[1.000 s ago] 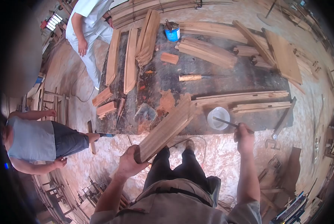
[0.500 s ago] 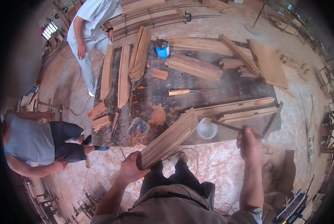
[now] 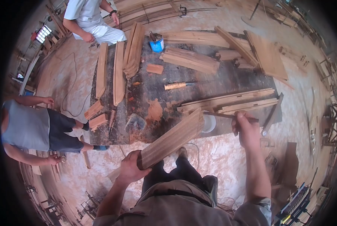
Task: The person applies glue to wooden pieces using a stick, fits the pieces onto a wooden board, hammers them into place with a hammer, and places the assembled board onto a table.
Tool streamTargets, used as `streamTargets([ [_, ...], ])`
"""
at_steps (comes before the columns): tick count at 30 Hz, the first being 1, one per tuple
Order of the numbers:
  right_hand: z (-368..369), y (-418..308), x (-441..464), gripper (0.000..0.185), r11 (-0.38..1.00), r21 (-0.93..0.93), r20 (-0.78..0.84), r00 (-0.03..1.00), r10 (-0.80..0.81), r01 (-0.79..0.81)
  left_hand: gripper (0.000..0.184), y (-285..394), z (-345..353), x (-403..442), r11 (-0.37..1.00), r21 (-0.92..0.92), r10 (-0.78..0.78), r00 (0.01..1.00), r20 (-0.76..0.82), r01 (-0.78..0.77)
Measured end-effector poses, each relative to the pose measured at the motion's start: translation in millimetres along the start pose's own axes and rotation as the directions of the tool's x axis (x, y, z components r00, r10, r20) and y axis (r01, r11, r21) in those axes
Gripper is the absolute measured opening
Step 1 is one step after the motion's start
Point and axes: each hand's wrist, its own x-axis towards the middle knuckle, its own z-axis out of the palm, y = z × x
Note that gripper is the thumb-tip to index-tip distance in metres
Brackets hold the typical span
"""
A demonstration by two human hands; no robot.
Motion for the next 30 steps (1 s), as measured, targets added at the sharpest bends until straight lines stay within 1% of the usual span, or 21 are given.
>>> streamTargets([
  [2, 1, 0, -1, 0.024, 0.998, -0.059, 0.011, 1.0, -0.018, 0.019, 0.078, -2, 1, 0, 1.0, 0.009, 0.006, 1.0, -0.006, -0.006],
  [5, 1, 1, -14, 0.023, 0.965, -0.259, 0.059, 0.998, -0.017, 0.032, 0.079, -6, 5, 0, 1.0, 0.019, 0.012, 0.999, -0.03, -0.012],
  [6, 10, -8, -29, 0.023, 0.941, -0.328, 0.139, 0.99, -0.035, 0.079, 0.079, -9, 8, 0, 1.0, 0.028, 0.006, 0.999, -0.04, -0.005],
  [7, 11, -11, -32, 0.022, 0.938, -0.339, 0.158, 0.987, -0.02, 0.073, 0.079, -10, 9, 1, 0.999, 0.037, 0.002, 0.999, -0.053, 0.0],
  [9, 13, -11, -33, 0.018, 0.959, -0.274, 0.096, 0.994, -0.047, 0.072, 0.079, -10, 8, 2, 0.999, 0.034, -0.009, 0.999, -0.051, 0.011],
  [12, 14, -17, -27, 0.019, 0.97, -0.241, 0.021, 1.0, 0.011, -0.006, 0.08, -12, 9, 2, 0.999, 0.034, -0.016, 0.999, -0.052, 0.018],
  [15, 14, -9, -34, 0.021, 0.951, -0.31, 0.067, 0.998, 0.005, 0.016, 0.082, -12, 7, 2, 0.999, 0.019, -0.025, 0.998, -0.049, 0.026],
  [17, 20, -8, -42, 0.021, 0.953, -0.303, 0.128, 0.992, 0.019, 0.021, 0.082, -12, 7, 2, 0.999, 0.011, -0.041, 0.998, -0.043, 0.042],
  [19, 22, -6, -43, 0.021, 0.963, -0.268, 0.127, 0.991, 0.043, -0.008, 0.082, -13, 7, 2, 0.998, 0.014, -0.06, 0.998, -0.031, 0.06],
  [22, 23, -6, -38, 0.02, 0.973, -0.229, 0.066, 0.997, 0.041, -0.025, 0.083, -15, 11, 1, 0.997, 0.03, -0.069, 0.997, -0.035, 0.07],
  [25, 28, 0, -43, 0.022, 0.965, -0.262, 0.158, 0.986, 0.049, -0.006, 0.083, -13, 8, 1, 0.996, -0.007, -0.09, 0.996, -0.025, 0.09],
  [26, 28, 4, -42, 0.023, 0.972, -0.235, 0.143, 0.989, 0.041, -0.006, 0.083, -14, 8, 0, 0.996, -0.007, -0.088, 0.996, -0.022, 0.088],
  [30, 19, 16, -27, 0.023, 0.998, 0.026, 0.106, 0.993, 0.046, -0.049, 0.083, -17, 6, -3, 0.996, -0.04, -0.082, 0.997, -0.003, 0.082],
])
